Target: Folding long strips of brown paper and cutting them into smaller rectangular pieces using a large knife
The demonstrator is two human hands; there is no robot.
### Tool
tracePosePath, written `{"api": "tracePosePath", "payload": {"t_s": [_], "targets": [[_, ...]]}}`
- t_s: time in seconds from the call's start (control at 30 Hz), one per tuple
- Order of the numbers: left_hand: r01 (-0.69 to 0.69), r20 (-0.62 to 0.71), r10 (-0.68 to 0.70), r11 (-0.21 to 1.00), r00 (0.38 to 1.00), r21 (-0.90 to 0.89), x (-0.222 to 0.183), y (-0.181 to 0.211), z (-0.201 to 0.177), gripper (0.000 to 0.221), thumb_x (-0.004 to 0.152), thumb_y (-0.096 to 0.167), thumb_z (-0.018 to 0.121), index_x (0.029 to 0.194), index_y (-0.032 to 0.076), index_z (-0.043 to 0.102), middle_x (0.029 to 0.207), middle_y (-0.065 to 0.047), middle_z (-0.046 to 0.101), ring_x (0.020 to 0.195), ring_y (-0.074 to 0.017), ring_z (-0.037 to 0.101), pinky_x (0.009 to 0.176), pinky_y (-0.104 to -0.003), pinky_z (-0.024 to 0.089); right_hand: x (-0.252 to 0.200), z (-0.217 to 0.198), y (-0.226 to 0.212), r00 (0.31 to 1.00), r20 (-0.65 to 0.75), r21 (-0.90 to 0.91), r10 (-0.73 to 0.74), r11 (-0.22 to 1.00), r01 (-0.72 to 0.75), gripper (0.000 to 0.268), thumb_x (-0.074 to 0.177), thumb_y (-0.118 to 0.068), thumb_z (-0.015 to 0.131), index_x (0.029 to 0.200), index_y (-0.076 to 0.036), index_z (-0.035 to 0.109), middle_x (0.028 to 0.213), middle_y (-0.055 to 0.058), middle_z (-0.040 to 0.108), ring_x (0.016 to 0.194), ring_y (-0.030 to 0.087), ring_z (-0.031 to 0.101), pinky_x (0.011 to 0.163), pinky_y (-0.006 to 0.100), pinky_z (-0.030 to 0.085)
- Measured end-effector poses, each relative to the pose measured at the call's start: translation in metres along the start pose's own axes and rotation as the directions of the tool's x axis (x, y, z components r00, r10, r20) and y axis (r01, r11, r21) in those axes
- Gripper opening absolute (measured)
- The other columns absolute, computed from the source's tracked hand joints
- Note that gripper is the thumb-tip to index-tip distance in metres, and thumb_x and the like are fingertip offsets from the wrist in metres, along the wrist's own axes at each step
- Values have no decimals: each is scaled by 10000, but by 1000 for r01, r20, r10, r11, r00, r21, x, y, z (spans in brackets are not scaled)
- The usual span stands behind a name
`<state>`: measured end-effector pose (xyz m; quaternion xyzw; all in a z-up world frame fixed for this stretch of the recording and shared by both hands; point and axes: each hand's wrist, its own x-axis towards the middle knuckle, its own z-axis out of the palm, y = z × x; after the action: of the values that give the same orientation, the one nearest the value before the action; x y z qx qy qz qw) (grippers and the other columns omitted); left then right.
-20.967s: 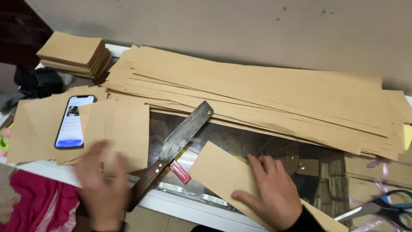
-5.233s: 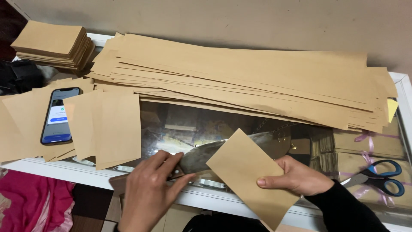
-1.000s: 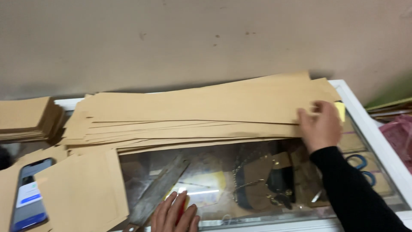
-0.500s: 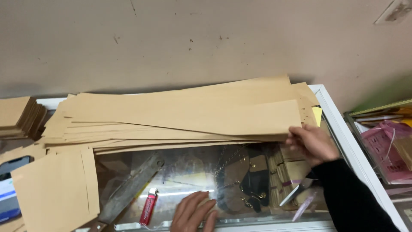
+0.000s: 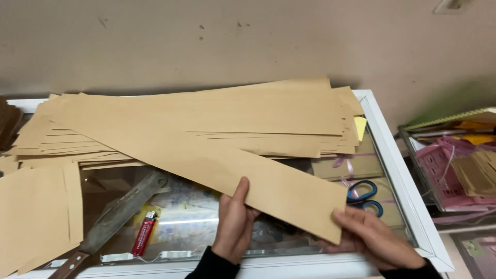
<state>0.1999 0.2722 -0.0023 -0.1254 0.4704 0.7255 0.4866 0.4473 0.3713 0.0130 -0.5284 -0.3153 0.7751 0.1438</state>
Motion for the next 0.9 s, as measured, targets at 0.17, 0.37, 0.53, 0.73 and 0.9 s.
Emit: {"api": "tracePosePath", "payload": {"t_s": [0.17,0.37,0.53,0.73,0.9], "targets": [[-26,-18,27,998,999,52,-14,-2,-5,420,1089,168,652,1478,28,728,1368,-137,844,1172,-288,781,817,-466,637,33,-27,21,971,-113,-72,-211,976,204,425,1092,-158,657,1393,110,794,1262,253,856,1036,354,754,854,535,606],[-143,-50,141,988,989,-55,23,16,-41,269,1070,128,717,1310,8,741,1263,-178,849,1114,-311,795,843,-490,667,45,-37,19,951,-157,-159,-265,957,241,325,1108,-115,682,1268,151,780,1195,304,860,964,405,763,807,542,613],[-189,-54,189,982,981,0,55,32,-55,114,1070,138,771,1124,38,758,1101,-188,866,968,-320,820,796,-505,692,71,-43,14,891,-251,-332,-378,898,287,288,1106,-199,787,997,25,642,915,257,770,776,333,720,614,467,576],[-188,-57,194,977,979,100,80,63,-41,379,1091,282,792,857,22,646,930,-257,839,859,-328,840,776,-461,739,123,-35,-30,705,-98,-821,-702,457,342,583,1137,-475,712,749,-43,662,796,29,683,823,131,600,718,358,439],[-304,-31,307,950,951,77,111,68,-41,438,1079,338,804,1169,-76,695,991,-281,823,822,-377,853,706,-494,740,133,-8,-49,704,-106,-473,-702,658,585,397,1201,-319,748,993,17,792,723,97,762,631,177,693,587,326,590]]}}
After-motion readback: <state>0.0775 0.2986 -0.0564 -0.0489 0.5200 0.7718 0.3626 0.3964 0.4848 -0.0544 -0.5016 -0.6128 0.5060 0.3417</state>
